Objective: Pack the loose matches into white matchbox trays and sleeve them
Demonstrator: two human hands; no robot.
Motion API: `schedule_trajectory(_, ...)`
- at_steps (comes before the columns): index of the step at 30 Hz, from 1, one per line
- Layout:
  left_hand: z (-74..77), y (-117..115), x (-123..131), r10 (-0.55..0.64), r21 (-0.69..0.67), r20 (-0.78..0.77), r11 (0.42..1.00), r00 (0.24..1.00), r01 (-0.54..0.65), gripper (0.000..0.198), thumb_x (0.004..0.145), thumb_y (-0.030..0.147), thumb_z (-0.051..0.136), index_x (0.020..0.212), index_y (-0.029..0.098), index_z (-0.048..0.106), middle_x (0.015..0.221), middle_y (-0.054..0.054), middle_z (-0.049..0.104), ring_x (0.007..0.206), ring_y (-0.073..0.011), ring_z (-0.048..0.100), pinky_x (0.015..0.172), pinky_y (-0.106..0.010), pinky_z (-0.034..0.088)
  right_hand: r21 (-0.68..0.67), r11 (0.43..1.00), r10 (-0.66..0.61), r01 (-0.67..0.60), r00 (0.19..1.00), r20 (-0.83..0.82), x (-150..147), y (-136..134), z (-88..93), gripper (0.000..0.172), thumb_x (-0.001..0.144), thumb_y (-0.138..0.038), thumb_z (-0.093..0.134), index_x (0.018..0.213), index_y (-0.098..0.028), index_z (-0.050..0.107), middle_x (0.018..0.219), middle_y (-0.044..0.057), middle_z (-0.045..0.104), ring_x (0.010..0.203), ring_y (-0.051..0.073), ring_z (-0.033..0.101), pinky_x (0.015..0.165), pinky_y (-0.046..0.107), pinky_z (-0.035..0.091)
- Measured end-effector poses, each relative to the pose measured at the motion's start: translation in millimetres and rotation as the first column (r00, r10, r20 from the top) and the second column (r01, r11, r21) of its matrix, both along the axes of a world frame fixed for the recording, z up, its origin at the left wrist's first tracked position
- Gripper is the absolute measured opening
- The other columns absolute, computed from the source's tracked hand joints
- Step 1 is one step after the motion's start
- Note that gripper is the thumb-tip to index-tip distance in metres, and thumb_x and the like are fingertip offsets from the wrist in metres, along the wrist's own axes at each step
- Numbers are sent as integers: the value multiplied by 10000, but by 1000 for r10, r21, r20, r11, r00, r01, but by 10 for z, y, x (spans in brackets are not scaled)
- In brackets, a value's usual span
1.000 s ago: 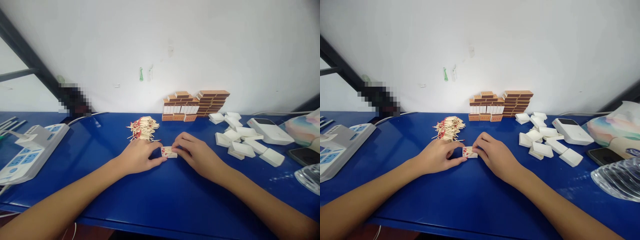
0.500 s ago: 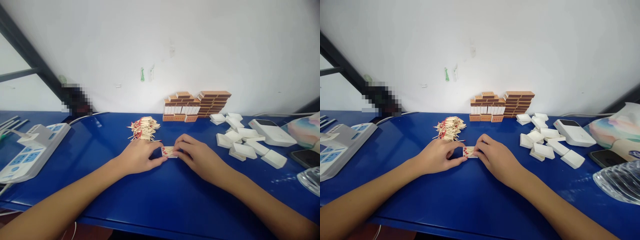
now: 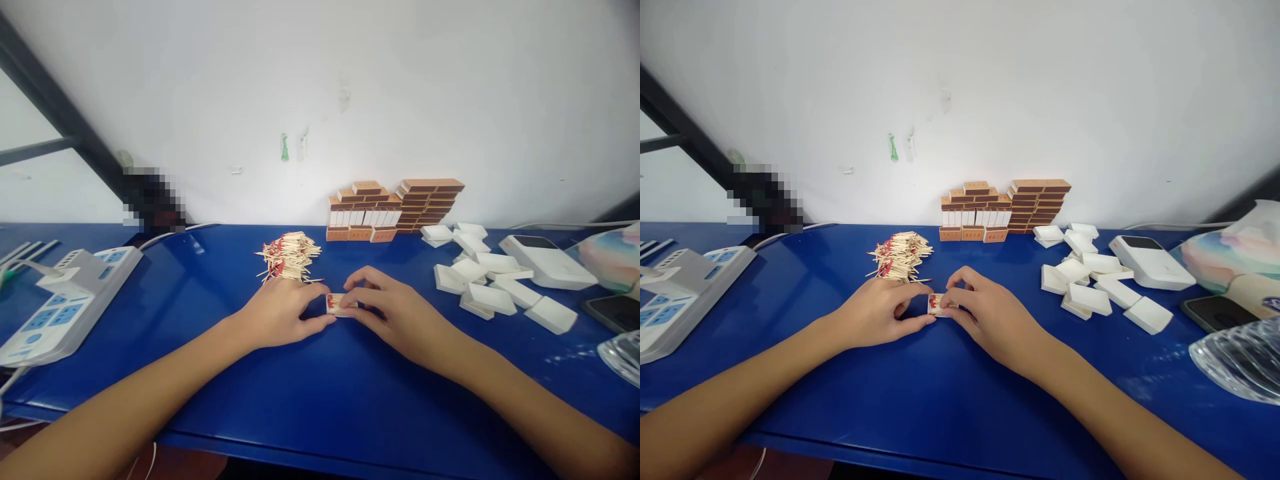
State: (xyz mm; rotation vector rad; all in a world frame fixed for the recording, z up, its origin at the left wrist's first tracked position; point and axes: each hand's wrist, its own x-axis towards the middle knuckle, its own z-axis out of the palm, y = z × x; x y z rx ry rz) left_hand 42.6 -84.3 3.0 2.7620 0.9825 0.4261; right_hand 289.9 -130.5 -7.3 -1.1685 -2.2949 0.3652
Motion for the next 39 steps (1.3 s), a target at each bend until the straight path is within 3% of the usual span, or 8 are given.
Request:
schedule_trajectory(7, 7, -24, 16, -36, 10, 25, 999, 999, 36, 348, 950, 498, 660, 1142, 217, 732, 610, 37, 611, 550, -137, 588, 543, -253, 352, 16, 999, -34, 34, 999, -5, -29, -21, 16, 84, 995, -219, 628, 984, -221, 711, 1118, 63, 646, 816, 160, 660, 741, 330, 544)
schedule_trajectory(13, 10, -10, 13, 4, 6, 11, 1000, 1000, -4, 373, 939, 509, 668, 1163, 216, 726, 641, 27, 634, 566, -143, 598, 534, -251, 340, 22, 999, -46, 45, 998, 40, -11, -31, 45, 109, 999, -191, 585, 972, -204, 690, 1123, 80, 652, 849, 181, 666, 755, 346, 555)
schedule_trajectory(21, 30, -1, 13, -19, 7, 1, 1000, 1000, 19, 381, 956, 511, 648, 1176, 210, 730, 648, 16, 648, 576, -149, 619, 536, -250, 359, -28, 999, -14, 14, 1000, 5, -37, -29, 50, 180, 1039, -255, 539, 1033, -232, 717, 1129, 90, 665, 894, 203, 682, 835, 392, 582)
schedule_trajectory(26, 41, -9, 3, -60, -35, -13, 998, 998, 60, 347, 947, 489, 656, 1132, 208, 741, 637, 19, 638, 572, -145, 609, 542, -254, 365, -14, 1000, -16, 15, 999, -28, -15, -18, 67, 185, 1029, -229, 541, 979, -223, 719, 1080, 80, 680, 868, 192, 667, 790, 355, 550)
schedule_trajectory(32, 46, -91, 37, -161, -74, 3, 984, 987, 160, 325, 912, 488, 692, 1048, 199, 749, 624, 25, 630, 572, -143, 614, 550, -264, 384, -71, 994, -94, 87, 990, -104, -64, 252, 63, 95, 959, -240, 659, 989, -229, 749, 945, 20, 666, 660, 124, 554, 643, 300, 457)
schedule_trajectory(36, 29, -120, 53, -155, -74, 0, 985, 988, 155, 322, 904, 496, 697, 1012, 198, 751, 646, 17, 646, 570, -149, 617, 550, -272, 394, -61, 998, -30, 25, 996, -82, -324, 528, 41, 63, 915, -233, 718, 969, -210, 741, 946, 22, 651, 737, 135, 560, 708, 300, 445)
schedule_trajectory(39, 24, -111, 49, -152, -69, -13, 986, 988, 151, 328, 909, 501, 692, 1020, 197, 752, 666, 6, 661, 576, -154, 620, 558, -274, 402, -66, 996, -55, 55, 998, -7, -494, 659, 25, 22, 889, -195, 735, 906, -190, 721, 963, 42, 645, 828, 163, 578, 763, 317, 438)
